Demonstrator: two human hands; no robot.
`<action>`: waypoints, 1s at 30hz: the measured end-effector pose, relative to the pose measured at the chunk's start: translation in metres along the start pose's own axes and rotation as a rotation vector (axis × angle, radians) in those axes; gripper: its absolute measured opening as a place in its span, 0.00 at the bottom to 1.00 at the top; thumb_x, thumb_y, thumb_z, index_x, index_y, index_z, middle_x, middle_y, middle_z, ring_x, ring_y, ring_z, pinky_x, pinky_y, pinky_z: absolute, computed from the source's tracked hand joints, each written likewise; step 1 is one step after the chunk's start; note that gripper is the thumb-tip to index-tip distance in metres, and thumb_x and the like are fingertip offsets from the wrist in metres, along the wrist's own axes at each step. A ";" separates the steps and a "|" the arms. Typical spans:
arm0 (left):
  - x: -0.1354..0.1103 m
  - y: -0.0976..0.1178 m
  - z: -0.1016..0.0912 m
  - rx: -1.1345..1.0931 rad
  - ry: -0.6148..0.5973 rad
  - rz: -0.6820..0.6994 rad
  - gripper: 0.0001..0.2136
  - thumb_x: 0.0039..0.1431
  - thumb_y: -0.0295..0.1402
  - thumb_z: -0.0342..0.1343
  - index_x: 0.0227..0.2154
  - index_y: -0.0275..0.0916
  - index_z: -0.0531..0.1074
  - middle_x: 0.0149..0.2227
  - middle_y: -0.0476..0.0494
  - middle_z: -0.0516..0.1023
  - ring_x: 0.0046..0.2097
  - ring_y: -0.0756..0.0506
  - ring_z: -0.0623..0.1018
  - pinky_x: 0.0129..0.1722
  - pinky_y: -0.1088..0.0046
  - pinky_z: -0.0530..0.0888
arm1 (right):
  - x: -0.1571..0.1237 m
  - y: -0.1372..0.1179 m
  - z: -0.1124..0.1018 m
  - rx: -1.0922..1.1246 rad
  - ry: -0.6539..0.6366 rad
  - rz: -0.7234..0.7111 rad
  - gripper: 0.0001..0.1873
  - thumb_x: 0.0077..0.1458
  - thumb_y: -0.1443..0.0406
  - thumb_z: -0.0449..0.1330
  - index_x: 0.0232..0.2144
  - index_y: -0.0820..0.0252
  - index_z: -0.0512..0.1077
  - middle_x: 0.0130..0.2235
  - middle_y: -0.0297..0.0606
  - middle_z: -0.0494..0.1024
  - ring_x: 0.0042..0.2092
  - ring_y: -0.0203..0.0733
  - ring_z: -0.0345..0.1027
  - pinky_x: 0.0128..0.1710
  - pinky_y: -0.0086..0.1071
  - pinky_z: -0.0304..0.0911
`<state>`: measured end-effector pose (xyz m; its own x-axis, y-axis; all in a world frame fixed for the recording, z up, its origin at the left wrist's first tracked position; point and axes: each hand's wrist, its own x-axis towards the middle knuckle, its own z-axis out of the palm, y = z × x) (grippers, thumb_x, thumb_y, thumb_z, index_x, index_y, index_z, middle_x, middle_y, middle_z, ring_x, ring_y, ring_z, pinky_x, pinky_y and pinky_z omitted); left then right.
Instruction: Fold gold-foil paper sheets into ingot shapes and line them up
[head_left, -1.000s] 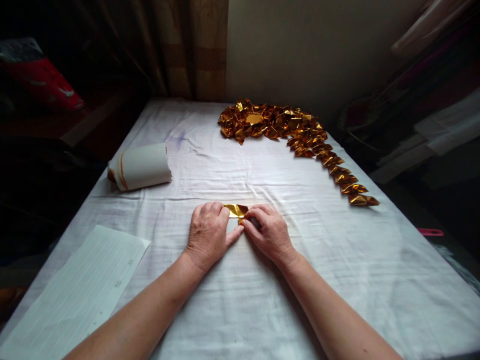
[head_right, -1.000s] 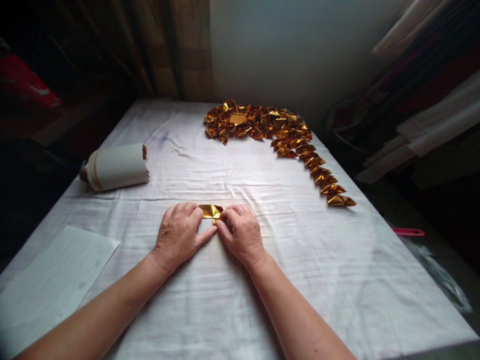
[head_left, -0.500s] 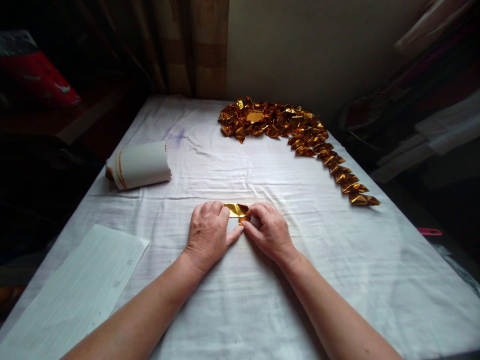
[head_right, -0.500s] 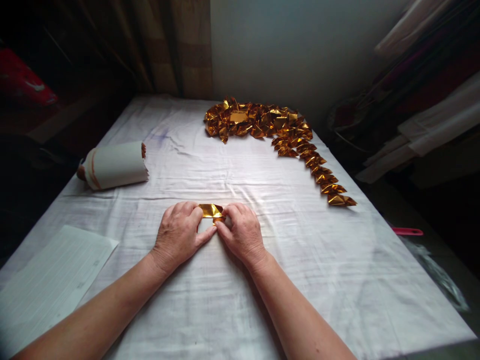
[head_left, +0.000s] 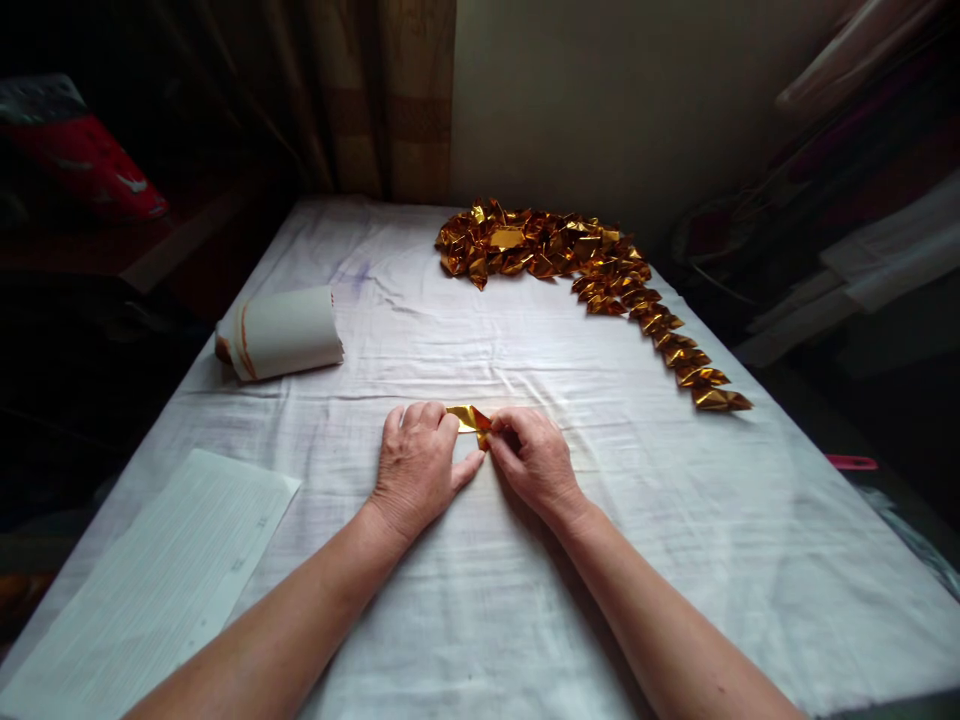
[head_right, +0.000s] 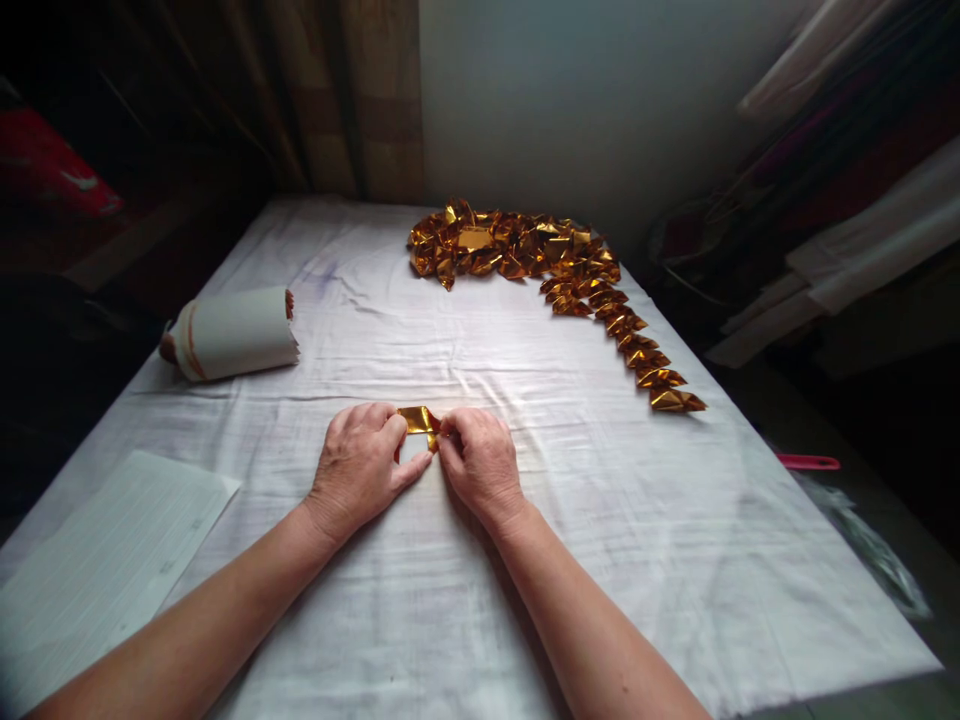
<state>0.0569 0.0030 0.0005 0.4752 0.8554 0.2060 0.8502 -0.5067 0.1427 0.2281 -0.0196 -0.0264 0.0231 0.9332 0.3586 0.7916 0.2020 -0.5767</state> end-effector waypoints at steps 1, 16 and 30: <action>0.000 0.000 0.000 -0.003 0.002 0.000 0.14 0.58 0.46 0.58 0.35 0.39 0.72 0.41 0.39 0.73 0.46 0.37 0.70 0.49 0.56 0.64 | 0.000 0.001 0.001 0.007 0.007 0.009 0.05 0.55 0.70 0.57 0.32 0.54 0.70 0.34 0.34 0.78 0.37 0.43 0.69 0.39 0.35 0.59; -0.003 -0.003 0.001 -0.039 0.060 0.032 0.12 0.57 0.44 0.59 0.30 0.41 0.70 0.39 0.41 0.74 0.44 0.38 0.71 0.48 0.56 0.66 | 0.000 0.005 0.005 -0.090 0.056 -0.046 0.11 0.57 0.72 0.54 0.33 0.52 0.73 0.34 0.35 0.79 0.38 0.43 0.70 0.39 0.34 0.62; -0.010 -0.060 -0.006 -0.403 -0.077 0.252 0.09 0.59 0.32 0.55 0.42 0.45 0.74 0.50 0.46 0.79 0.56 0.43 0.73 0.58 0.59 0.68 | -0.005 -0.003 -0.014 -0.152 -0.096 -0.286 0.12 0.59 0.68 0.58 0.44 0.54 0.76 0.46 0.40 0.79 0.46 0.45 0.69 0.48 0.39 0.66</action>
<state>-0.0004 0.0245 -0.0043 0.6837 0.6983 0.2119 0.5583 -0.6875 0.4643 0.2341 -0.0289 -0.0158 -0.2655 0.8703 0.4149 0.8399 0.4201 -0.3437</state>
